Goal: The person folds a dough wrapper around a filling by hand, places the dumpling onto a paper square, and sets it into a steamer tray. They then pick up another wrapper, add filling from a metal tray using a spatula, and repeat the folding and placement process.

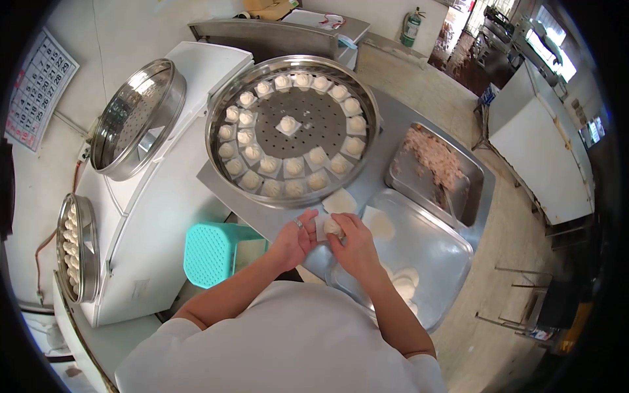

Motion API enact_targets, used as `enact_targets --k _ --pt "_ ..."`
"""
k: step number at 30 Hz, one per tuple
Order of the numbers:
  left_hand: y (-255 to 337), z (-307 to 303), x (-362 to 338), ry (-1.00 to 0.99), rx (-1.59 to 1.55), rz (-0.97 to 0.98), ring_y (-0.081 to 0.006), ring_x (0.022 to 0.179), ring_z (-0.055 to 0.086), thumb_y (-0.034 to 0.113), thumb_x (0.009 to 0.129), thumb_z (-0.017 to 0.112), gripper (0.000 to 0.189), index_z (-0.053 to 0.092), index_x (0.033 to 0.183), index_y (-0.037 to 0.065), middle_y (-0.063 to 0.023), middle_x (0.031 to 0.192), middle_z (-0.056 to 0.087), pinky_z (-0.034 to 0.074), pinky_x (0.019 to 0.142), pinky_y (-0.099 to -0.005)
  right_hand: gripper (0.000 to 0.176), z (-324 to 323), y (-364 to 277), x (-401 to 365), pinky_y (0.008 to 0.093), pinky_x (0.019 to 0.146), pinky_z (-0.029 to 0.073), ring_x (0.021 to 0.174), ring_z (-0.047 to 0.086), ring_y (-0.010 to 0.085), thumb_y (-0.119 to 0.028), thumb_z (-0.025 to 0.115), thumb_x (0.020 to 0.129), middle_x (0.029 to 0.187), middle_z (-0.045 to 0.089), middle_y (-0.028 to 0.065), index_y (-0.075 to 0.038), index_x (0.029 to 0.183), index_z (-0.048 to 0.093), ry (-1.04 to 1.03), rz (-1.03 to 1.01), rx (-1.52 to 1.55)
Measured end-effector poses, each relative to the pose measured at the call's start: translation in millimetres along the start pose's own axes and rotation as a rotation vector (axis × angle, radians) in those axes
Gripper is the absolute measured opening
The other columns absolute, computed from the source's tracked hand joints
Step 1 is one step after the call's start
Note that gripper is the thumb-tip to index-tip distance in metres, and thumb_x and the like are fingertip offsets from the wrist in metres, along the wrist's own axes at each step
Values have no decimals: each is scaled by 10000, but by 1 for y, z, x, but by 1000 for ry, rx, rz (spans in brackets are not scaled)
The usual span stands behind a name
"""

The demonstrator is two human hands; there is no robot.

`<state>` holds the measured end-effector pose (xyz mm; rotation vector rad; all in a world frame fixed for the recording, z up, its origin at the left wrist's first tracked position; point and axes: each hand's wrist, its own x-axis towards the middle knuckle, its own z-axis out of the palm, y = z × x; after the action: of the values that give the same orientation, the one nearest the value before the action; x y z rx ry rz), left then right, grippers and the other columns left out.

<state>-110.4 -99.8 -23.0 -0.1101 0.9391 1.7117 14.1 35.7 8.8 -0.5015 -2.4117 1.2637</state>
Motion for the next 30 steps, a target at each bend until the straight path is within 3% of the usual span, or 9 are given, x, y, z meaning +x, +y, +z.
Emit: enact_targets --k 4,7,10,13,17,19,22,24,30 --pt "76 -39 39 -29 35 140 -239 1223 624 327 1099 470 481 415 1458 12 -123 1339 626 500 1051 -401 394 49 -18 87 445 878 563 1031 673 421 -86 765 830 1147 674 218 -8 1203 665 -36 -8 -81" --pt "140 -76 84 86 174 213 -221 1183 642 277 1097 446 479 418 1482 -6 -123 1331 617 520 1026 -385 408 89 -28 167 401 786 556 913 695 348 -78 801 800 1076 692 199 4 1181 681 -38 -43 -154" --pt "210 -99 124 146 277 350 -222 1170 648 271 1095 438 457 444 1467 6 -105 1282 643 532 979 -371 402 125 -35 254 465 883 551 1018 671 436 -85 760 787 1116 685 243 15 1168 679 -102 -40 -127" --pt "272 -129 179 66 216 373 -194 1096 653 186 1068 401 387 507 1403 25 -108 1220 638 530 939 -359 377 159 -24 331 476 904 542 1034 668 436 -60 725 779 1128 691 248 23 1146 690 -56 -99 -166" --pt "329 -136 187 178 185 413 -205 1123 639 227 1085 454 393 488 1413 13 -129 1244 653 515 968 -348 405 193 -4 411 441 913 548 1042 684 409 -44 734 766 1115 708 232 13 1165 694 -72 -219 -286" --pt "341 -136 171 316 219 468 -249 1182 635 181 1075 459 403 458 1429 -11 -148 1284 653 502 1037 -366 404 208 6 437 450 951 539 1071 673 425 -54 725 768 1114 710 229 15 1165 695 -118 -222 -300" --pt "321 -164 146 297 337 694 -226 1183 634 119 1064 500 399 443 1432 -22 -150 1299 657 489 1046 -355 396 235 38 461 471 1003 518 1132 642 428 -49 688 775 1199 678 239 -3 1168 702 -235 -196 -356" --pt "298 -179 122 292 589 731 -206 1176 639 63 1050 533 401 446 1433 -15 -146 1291 661 490 1034 -339 387 237 30 462 470 1013 516 1141 639 425 -41 676 787 1210 674 226 -5 1171 704 -262 -151 -374" --pt "267 -152 69 201 806 574 -204 969 721 62 971 681 364 582 1317 15 -132 1056 744 558 887 -346 426 240 18 470 480 1007 518 1137 636 425 -40 668 807 1264 646 217 -15 1232 680 -361 -110 -438"
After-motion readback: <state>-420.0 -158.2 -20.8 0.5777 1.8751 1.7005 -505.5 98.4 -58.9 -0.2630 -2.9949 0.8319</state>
